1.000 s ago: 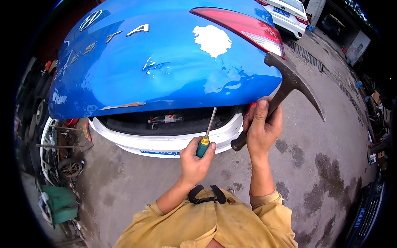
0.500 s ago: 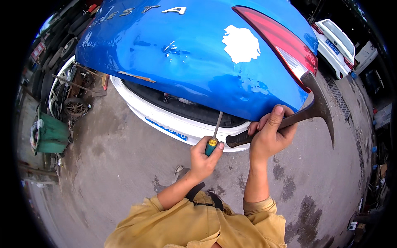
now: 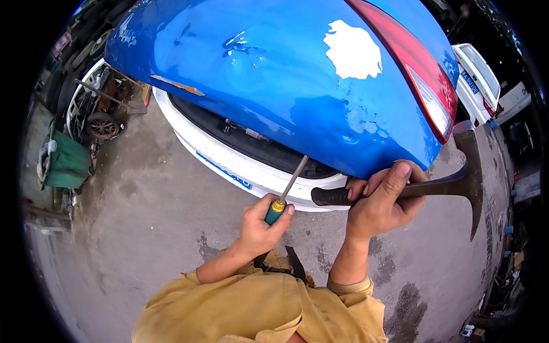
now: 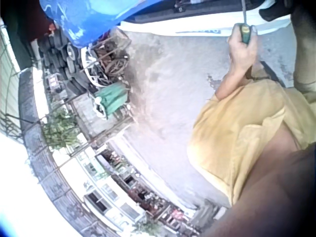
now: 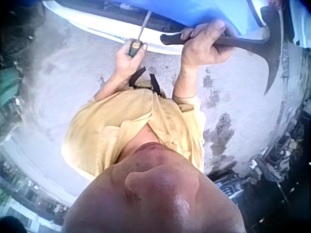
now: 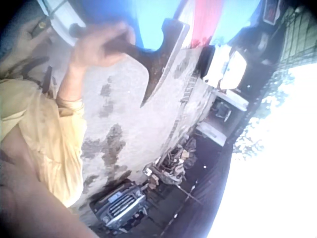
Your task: The person uses a hammer and a screwdriver to push out a dent on the rear trunk lid of a blue car. They repeatedly strike the screwdriver handle with the hammer to apply force to the dented area. Later, they use a long metal rod to push the dent from the inside of the trunk.
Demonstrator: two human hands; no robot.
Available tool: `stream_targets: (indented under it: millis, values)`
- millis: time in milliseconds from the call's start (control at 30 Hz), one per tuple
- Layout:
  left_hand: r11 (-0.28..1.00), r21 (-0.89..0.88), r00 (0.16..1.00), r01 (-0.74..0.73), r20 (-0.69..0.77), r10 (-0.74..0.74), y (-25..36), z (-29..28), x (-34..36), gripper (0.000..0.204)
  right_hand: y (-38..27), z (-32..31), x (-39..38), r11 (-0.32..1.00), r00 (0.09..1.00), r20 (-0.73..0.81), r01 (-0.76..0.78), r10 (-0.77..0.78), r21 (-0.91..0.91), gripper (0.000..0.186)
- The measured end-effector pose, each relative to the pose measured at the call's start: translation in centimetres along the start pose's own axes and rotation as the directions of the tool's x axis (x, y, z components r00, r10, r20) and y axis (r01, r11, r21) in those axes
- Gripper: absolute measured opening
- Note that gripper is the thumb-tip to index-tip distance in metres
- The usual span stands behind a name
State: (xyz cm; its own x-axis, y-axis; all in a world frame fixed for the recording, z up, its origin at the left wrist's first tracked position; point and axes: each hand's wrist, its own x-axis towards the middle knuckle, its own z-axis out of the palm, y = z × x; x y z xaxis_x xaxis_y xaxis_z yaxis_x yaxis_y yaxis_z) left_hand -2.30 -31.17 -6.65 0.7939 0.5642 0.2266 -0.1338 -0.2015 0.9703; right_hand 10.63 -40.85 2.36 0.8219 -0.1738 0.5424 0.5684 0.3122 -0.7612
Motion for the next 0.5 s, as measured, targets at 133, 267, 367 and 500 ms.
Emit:
stream_targets:
  millis: [133,267,367,500]
  values:
    - [0.993,0.113,0.999,-0.033,-0.006,0.034,-0.1,-0.3,0.7,0.019,0.3,-0.1,0.0,1.0,1.0,-0.011,0.016,-0.016,0.0,0.022]
    - [0.987,0.117,0.993,-0.107,-0.032,0.111,-1.1,-0.4,1.1,0.019,0.7,0.3,-0.3,0.999,0.999,-0.034,0.02,-0.019,0.03,0.024]
    - [0.973,0.117,0.977,-0.198,-0.058,0.206,-2.2,0.0,1.6,0.019,1.0,0.2,-0.3,0.998,0.997,-0.067,0.051,-0.048,0.037,0.025]
    - [0.927,0.16,0.932,-0.339,-0.075,0.354,-3.5,0.5,2.8,0.019,0.9,0.0,-0.1,0.994,0.997,-0.006,0.076,-0.076,0.075,0.026]
